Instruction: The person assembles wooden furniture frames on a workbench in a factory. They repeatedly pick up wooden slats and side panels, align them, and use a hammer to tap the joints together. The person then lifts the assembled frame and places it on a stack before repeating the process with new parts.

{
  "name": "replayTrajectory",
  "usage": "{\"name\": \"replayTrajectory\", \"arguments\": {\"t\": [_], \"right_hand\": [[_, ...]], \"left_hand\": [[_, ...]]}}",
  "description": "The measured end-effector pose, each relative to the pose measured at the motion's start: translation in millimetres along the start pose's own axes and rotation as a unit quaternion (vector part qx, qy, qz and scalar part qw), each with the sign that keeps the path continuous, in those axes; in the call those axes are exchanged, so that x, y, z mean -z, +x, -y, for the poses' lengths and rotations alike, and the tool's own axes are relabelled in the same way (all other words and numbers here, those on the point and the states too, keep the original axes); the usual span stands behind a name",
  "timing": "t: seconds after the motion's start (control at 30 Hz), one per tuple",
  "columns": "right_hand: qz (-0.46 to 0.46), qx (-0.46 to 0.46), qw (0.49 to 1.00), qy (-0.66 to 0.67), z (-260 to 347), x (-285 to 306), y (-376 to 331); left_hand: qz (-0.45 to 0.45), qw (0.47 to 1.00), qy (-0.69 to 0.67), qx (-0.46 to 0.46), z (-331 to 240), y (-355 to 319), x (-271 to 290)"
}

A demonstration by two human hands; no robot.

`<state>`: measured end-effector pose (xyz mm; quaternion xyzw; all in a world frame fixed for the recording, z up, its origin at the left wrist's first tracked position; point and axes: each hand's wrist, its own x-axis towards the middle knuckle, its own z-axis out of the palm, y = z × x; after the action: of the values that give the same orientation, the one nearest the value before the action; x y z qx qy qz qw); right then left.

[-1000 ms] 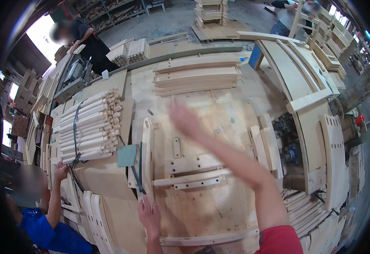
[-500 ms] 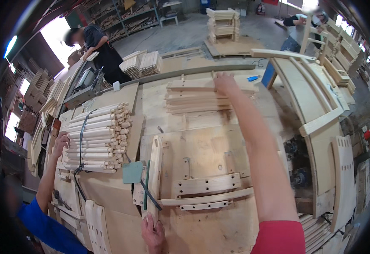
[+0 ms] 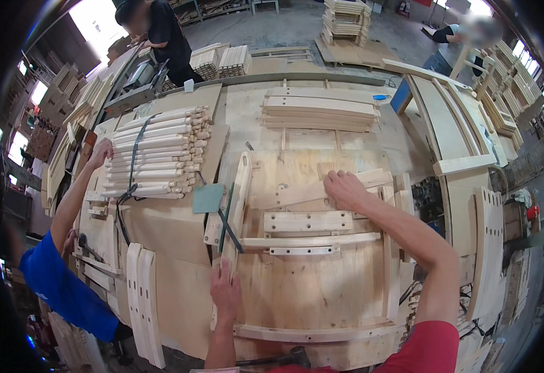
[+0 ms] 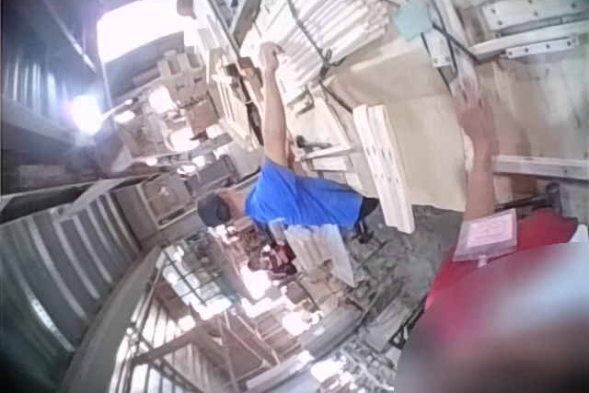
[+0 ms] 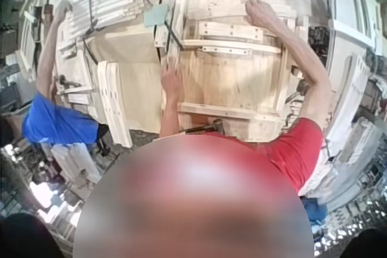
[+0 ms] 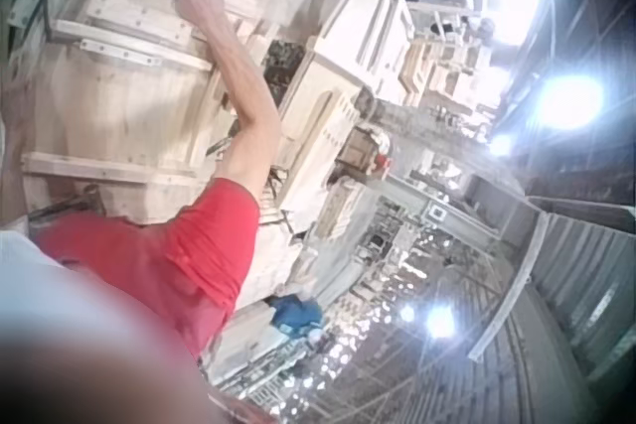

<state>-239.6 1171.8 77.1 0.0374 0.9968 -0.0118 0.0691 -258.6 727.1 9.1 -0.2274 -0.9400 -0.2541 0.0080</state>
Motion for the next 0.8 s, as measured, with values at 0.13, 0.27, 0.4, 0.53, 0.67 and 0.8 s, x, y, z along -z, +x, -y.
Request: {"name": "replayTrajectory", "arguments": {"t": [0.13, 0.27, 0.4, 0.53, 0.67, 0.8], "right_hand": [[-0.037, 0.022, 0.999, 0.015, 11, -21, 4], [-0.013, -0.001, 0.999, 0.050, 15, -27, 8], [-0.002, -0.018, 0.996, 0.083, 25, -25, 6], [0.049, 0.034, 0.988, 0.145, 14, -21, 16], [-0.078, 0.073, 0.949, 0.296, -13, -56, 15], [-0.185, -0.031, 0.935, 0.301, 1, -77, -11]], "left_hand": [[-0.017, 1.000, 0.016, 0.002, 1, 0, -1], [0.003, 1.000, 0.016, 0.026, -2, 1, 1], [-0.011, 0.999, 0.015, 0.035, -2, -4, 6], [0.020, 0.999, 0.012, 0.049, -5, -7, 15], [-0.047, 0.995, 0.091, 0.011, -22, 1, 9], [-0.089, 0.986, -0.009, -0.140, -83, 43, -6]]}}
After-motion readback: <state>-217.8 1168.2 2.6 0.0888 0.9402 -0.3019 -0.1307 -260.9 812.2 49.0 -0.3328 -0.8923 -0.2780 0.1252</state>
